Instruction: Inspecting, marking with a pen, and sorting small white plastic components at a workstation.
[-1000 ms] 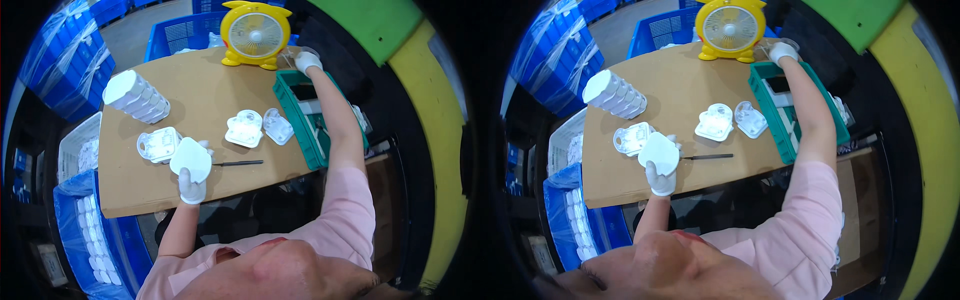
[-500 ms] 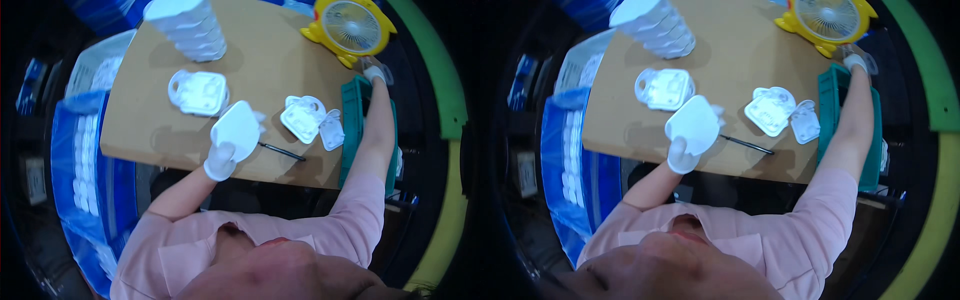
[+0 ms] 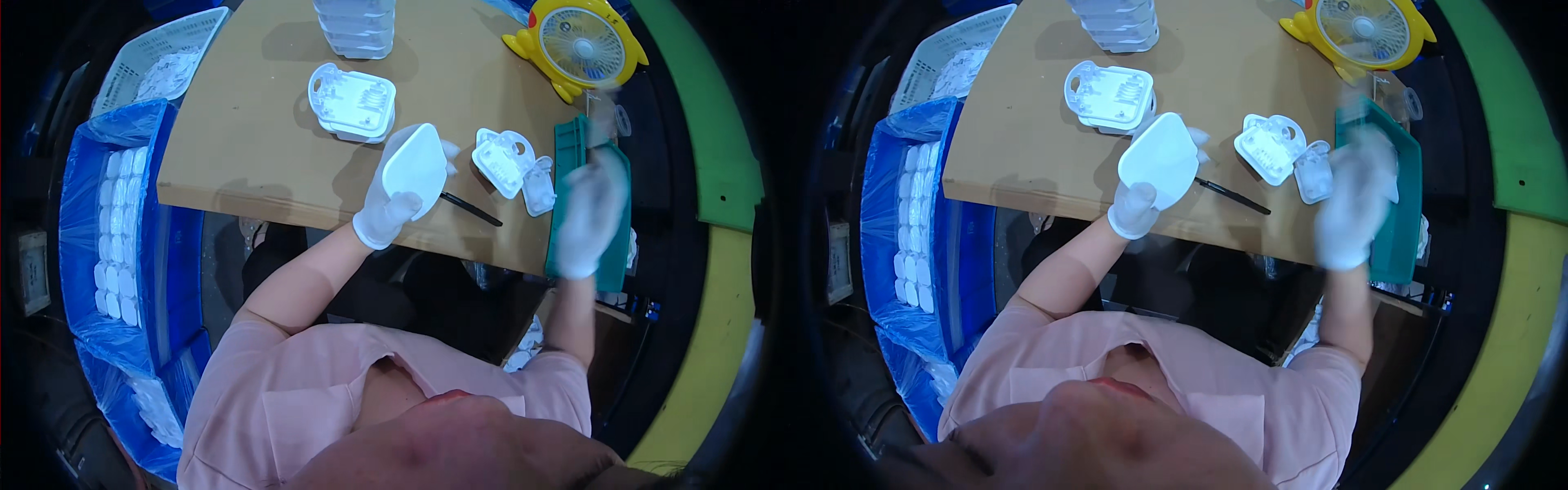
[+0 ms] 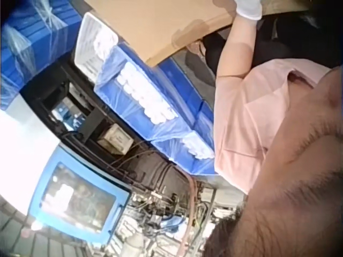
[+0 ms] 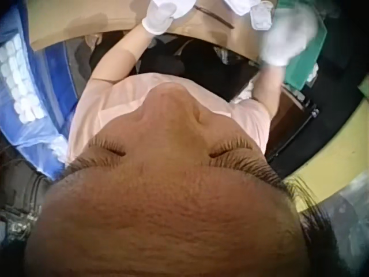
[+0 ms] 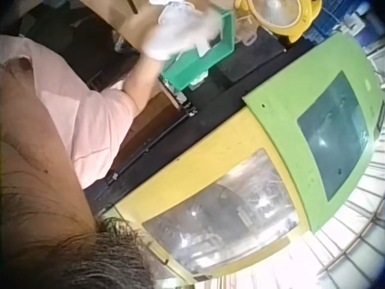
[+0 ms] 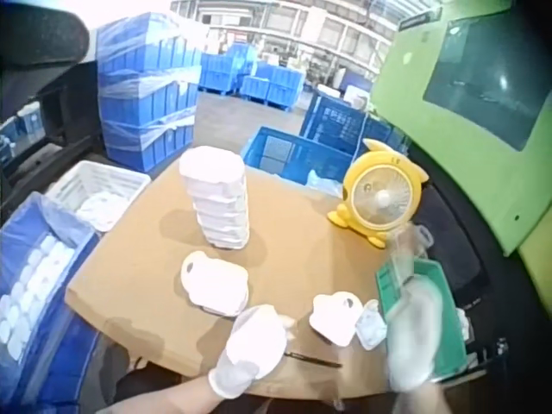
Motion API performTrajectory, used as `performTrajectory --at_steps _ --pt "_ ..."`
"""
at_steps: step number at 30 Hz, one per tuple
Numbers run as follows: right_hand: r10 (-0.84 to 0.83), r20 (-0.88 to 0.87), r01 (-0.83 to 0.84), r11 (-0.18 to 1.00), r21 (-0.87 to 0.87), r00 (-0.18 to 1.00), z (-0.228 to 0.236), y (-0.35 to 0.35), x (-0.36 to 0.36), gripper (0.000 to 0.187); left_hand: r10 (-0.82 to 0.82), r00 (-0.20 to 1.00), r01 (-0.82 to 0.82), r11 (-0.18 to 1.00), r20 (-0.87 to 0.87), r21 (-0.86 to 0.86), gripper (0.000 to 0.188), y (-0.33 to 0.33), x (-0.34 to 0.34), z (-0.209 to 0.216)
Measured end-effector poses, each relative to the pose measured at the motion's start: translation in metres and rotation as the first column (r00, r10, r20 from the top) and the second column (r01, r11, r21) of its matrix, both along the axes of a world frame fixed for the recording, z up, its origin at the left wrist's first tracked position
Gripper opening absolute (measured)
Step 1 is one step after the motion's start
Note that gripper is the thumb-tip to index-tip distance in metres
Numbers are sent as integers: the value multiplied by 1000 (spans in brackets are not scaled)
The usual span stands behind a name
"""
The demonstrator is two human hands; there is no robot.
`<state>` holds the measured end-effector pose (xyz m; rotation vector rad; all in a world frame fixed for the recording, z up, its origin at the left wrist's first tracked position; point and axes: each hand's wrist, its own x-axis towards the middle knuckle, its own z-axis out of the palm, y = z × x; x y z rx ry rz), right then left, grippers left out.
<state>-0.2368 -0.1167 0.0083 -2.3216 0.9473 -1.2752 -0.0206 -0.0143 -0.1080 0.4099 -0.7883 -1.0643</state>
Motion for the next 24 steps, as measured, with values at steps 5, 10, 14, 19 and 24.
performTrajectory --at_steps 5,10,14,19,24 --pt "89 -249 -41 981 191 964 -21 97 44 29 -26 998 25 1000 -59 -2 89 6 0 2" --pt "-29 -293 41 999 35 956 -36 105 65 30 -90 993 90 996 -75 -7 93 1 -4 1" --pt "-17 -332 -23 993 -117 943 -33 103 66 32 -64 990 67 998 -129 21 92 2 -3 4" --pt "-50 -304 12 992 -124 951 -36 93 62 35 -66 994 67 998 -83 11 90 1 -1 5" --pt "-89 -283 42 985 -168 955 -39 87 66 35 -64 991 66 998 -120 13 86 1 -1 2"
